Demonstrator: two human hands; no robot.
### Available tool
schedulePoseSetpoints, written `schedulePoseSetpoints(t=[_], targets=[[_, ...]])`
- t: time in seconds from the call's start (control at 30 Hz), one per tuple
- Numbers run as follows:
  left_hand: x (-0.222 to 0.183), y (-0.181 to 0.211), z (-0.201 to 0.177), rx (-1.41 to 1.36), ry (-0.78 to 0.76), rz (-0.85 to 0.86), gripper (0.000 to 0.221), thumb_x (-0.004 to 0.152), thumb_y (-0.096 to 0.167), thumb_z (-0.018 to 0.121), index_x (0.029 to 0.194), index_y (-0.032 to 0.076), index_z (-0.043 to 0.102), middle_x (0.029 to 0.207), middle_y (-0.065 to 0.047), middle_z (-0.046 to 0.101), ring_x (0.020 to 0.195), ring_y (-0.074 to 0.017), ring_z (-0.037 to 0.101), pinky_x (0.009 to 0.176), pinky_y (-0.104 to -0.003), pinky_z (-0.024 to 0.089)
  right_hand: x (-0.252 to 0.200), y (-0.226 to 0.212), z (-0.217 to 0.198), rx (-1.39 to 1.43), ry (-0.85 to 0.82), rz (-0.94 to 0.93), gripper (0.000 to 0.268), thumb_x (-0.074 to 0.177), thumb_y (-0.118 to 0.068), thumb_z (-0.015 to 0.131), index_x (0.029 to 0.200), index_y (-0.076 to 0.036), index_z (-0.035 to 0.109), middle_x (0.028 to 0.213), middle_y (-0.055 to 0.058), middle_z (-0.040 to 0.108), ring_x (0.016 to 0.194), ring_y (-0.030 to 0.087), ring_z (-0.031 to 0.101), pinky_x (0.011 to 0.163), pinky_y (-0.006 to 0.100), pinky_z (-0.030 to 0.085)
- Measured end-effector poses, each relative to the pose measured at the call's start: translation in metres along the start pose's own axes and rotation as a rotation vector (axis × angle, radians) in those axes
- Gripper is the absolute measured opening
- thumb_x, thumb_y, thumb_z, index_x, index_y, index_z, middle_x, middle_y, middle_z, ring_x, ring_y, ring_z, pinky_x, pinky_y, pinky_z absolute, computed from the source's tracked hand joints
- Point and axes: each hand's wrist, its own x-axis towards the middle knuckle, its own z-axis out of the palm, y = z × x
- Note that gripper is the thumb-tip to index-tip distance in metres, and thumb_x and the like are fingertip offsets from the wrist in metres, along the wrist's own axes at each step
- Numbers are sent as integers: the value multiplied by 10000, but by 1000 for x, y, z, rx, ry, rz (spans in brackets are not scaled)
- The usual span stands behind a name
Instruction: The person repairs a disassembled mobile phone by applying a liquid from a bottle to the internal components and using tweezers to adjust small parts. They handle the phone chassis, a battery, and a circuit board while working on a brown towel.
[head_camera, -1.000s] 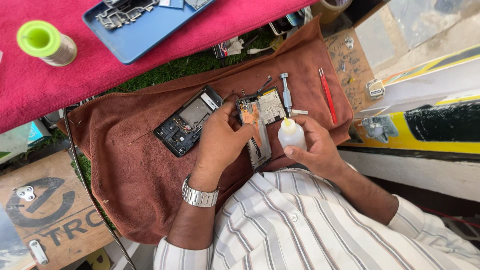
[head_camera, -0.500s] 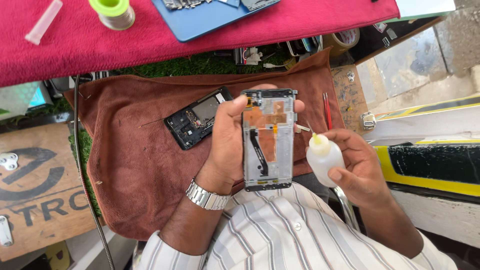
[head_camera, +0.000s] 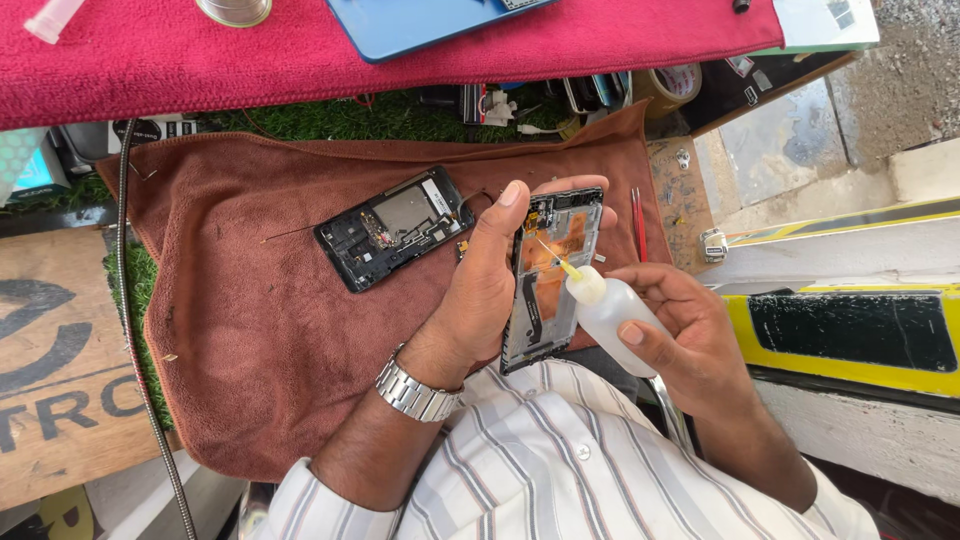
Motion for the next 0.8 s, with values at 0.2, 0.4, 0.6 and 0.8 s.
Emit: schedulePoseSetpoints(t=[0.2,0.4,0.6,0.8], targets=[[1,-2,-1,34,-11,9,714,1060,597,351,1541,84,475,1424,-168,558,1133,-217,621,976,-397,563,0,5,-4,27,-2,-11,573,932,-219,754,1354,100,536,1225,195,676,1135,185,654,980,326,536],[0,-3,-2,96,-24,34,715,1071,588,347,1545,68,474,1433,-190,561,1158,-220,608,1018,-400,539,2,9,-6,16,-11,-17,580,940,-247,747,1351,105,539,1209,196,686,1119,184,660,961,321,545],[1,-1,0,96,-13,59,725,1063,575,343,1551,48,445,1440,-194,564,1175,-234,615,1029,-398,539,2,6,-4,65,-17,16,583,959,-282,732,1358,83,512,1163,210,689,1037,207,710,861,306,601],[0,-2,-5,105,-48,164,732,1030,525,371,1559,22,425,1441,-207,571,1198,-240,604,1053,-405,534,2,4,0,266,-80,184,609,964,-348,710,1366,52,487,1084,230,688,851,229,749,421,206,524]])
